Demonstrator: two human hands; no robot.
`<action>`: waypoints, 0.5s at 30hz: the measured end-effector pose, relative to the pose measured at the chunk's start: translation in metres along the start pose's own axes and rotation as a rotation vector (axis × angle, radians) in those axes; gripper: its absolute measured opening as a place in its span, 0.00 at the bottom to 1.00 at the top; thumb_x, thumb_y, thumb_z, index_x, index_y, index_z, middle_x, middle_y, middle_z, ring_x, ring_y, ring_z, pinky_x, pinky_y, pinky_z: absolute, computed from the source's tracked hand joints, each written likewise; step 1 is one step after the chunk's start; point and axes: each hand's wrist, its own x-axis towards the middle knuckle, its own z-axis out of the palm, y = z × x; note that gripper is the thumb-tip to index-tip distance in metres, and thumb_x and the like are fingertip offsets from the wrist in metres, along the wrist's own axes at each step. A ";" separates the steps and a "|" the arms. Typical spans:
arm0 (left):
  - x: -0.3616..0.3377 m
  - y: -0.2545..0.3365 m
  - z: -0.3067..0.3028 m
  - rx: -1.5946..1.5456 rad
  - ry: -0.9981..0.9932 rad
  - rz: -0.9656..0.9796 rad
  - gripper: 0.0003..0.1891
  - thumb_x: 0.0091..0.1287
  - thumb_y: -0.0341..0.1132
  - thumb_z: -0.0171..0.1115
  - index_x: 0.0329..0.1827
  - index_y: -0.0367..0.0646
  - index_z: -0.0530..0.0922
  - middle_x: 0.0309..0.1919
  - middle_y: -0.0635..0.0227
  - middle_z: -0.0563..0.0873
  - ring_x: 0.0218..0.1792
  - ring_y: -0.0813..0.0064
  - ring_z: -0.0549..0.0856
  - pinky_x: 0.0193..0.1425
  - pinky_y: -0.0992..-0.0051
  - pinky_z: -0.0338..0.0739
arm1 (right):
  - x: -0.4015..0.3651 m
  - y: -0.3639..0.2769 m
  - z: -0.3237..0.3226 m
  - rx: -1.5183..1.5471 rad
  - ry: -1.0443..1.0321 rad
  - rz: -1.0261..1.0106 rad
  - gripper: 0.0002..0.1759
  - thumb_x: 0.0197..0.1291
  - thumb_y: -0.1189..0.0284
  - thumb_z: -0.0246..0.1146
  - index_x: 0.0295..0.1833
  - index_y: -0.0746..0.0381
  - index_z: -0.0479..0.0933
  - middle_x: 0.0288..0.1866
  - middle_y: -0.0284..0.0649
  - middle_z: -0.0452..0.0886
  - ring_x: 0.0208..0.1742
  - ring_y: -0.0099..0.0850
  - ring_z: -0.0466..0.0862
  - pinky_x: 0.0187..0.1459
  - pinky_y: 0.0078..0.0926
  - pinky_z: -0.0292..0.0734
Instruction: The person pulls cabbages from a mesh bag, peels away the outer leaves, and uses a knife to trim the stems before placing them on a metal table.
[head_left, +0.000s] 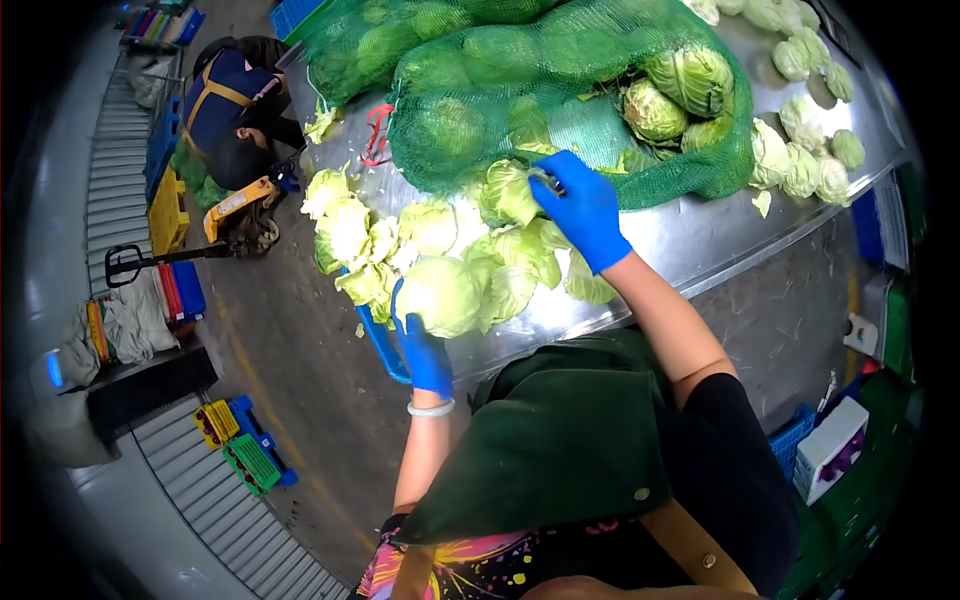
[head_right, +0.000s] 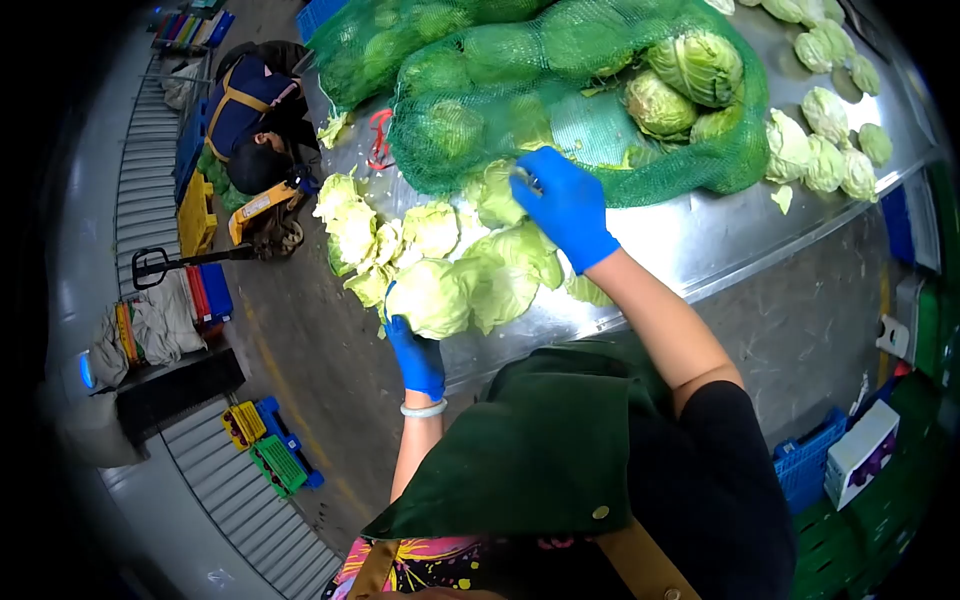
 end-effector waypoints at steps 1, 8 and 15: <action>0.001 -0.001 -0.002 0.000 0.003 -0.002 0.33 0.74 0.52 0.56 0.77 0.45 0.63 0.74 0.63 0.68 0.74 0.61 0.68 0.76 0.60 0.64 | -0.008 -0.004 0.004 -0.019 -0.057 -0.185 0.15 0.58 0.66 0.71 0.50 0.56 0.80 0.45 0.36 0.84 0.37 0.33 0.85 0.38 0.28 0.81; 0.005 0.023 0.047 0.177 -0.025 -0.124 0.26 0.76 0.35 0.55 0.76 0.45 0.65 0.65 0.65 0.76 0.61 0.73 0.78 0.63 0.71 0.75 | -0.052 -0.055 0.019 0.082 -0.609 -0.500 0.24 0.57 0.61 0.69 0.58 0.54 0.75 0.52 0.42 0.79 0.46 0.43 0.85 0.46 0.38 0.81; 0.018 0.014 0.037 -0.148 -0.014 -0.451 0.36 0.72 0.65 0.49 0.74 0.50 0.67 0.69 0.61 0.74 0.65 0.61 0.77 0.61 0.55 0.80 | -0.053 0.023 0.017 0.345 -0.523 -0.078 0.10 0.59 0.71 0.69 0.46 0.58 0.81 0.41 0.35 0.85 0.40 0.25 0.84 0.41 0.26 0.79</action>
